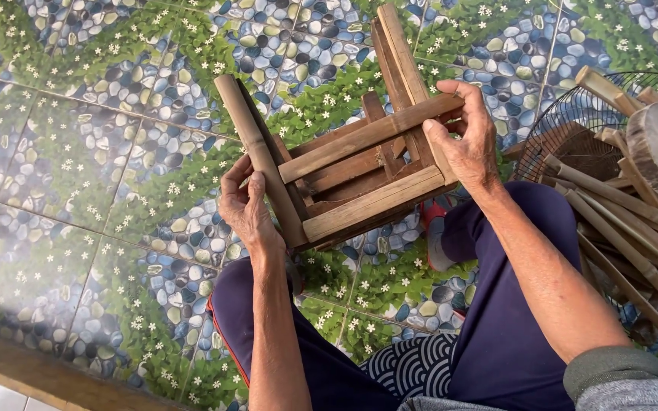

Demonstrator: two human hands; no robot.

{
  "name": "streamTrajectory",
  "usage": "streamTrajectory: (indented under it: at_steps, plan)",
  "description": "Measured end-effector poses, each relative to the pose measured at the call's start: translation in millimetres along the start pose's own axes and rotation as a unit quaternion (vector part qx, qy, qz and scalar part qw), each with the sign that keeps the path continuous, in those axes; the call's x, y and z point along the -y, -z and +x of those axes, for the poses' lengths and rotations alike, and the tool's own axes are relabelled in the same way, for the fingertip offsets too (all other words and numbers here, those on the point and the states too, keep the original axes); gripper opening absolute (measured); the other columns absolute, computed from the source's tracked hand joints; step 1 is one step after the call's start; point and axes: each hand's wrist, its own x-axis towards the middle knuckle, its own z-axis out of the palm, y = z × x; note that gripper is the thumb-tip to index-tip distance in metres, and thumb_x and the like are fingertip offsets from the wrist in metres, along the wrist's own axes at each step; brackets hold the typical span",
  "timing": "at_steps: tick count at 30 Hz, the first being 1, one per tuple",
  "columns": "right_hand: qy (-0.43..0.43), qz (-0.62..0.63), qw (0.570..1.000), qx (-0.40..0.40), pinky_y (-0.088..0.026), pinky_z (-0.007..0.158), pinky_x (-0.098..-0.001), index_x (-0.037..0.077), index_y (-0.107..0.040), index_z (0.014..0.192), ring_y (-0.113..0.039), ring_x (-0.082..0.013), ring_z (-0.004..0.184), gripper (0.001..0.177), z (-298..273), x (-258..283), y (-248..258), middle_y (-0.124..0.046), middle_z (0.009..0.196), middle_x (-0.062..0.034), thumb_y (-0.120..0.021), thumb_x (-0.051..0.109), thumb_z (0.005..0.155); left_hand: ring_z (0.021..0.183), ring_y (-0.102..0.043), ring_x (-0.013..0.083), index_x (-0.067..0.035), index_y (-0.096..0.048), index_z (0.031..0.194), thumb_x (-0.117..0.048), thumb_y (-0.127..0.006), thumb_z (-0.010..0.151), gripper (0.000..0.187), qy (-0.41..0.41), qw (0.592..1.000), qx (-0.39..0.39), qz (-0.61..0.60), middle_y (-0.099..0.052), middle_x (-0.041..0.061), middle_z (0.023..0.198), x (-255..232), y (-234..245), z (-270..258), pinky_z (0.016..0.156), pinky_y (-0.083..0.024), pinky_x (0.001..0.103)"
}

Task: Adjusting and inspecting the joints of a small wooden stool frame by hand

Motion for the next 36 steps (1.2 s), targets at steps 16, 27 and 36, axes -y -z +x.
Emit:
streamTrajectory:
  at_steps: [16, 27, 36]
  plan:
    - [-0.024, -0.079, 0.996, -0.04, -0.023, 0.056, -0.0289, 0.018, -0.051, 0.145, -0.026, -0.009, 0.058, 0.056, -1, 17, -4, -0.024, 0.066, 0.0076, -0.04, 0.059, 0.108, 0.101, -0.066, 0.0133, -0.007, -0.069, 0.121, -0.027, -0.074, 0.091, 0.037, 0.049, 0.998, 0.024, 0.013, -0.072, 0.005, 0.114, -6, 4, 5, 0.086, -0.056, 0.031]
    - [-0.106, 0.078, 0.987, -0.088, -0.06, 0.08, -0.0343, 0.023, -0.065, 0.134, -0.068, -0.018, 0.086, 0.051, 8, -13, -6, -0.06, 0.095, -0.0074, -0.042, 0.061, 0.11, 0.092, -0.064, 0.0114, -0.004, -0.069, 0.125, -0.015, -0.073, 0.097, 0.03, 0.03, 0.999, 0.007, 0.008, -0.069, 0.009, 0.108, -12, 2, 3, 0.085, -0.058, 0.025]
    - [-0.115, 0.084, 0.985, -0.095, -0.058, 0.088, -0.0442, 0.015, -0.068, 0.125, -0.069, -0.0299, 0.096, 0.052, 9, 11, -14, -0.067, 0.108, -0.0201, -0.047, 0.06, 0.108, 0.114, -0.07, 0.0279, -0.01, -0.076, 0.119, -0.01, -0.072, 0.101, 0.019, -0.362, 0.856, -0.054, 0.364, -0.071, 0.007, 0.117, -46, -26, -23, 0.099, -0.057, 0.04]
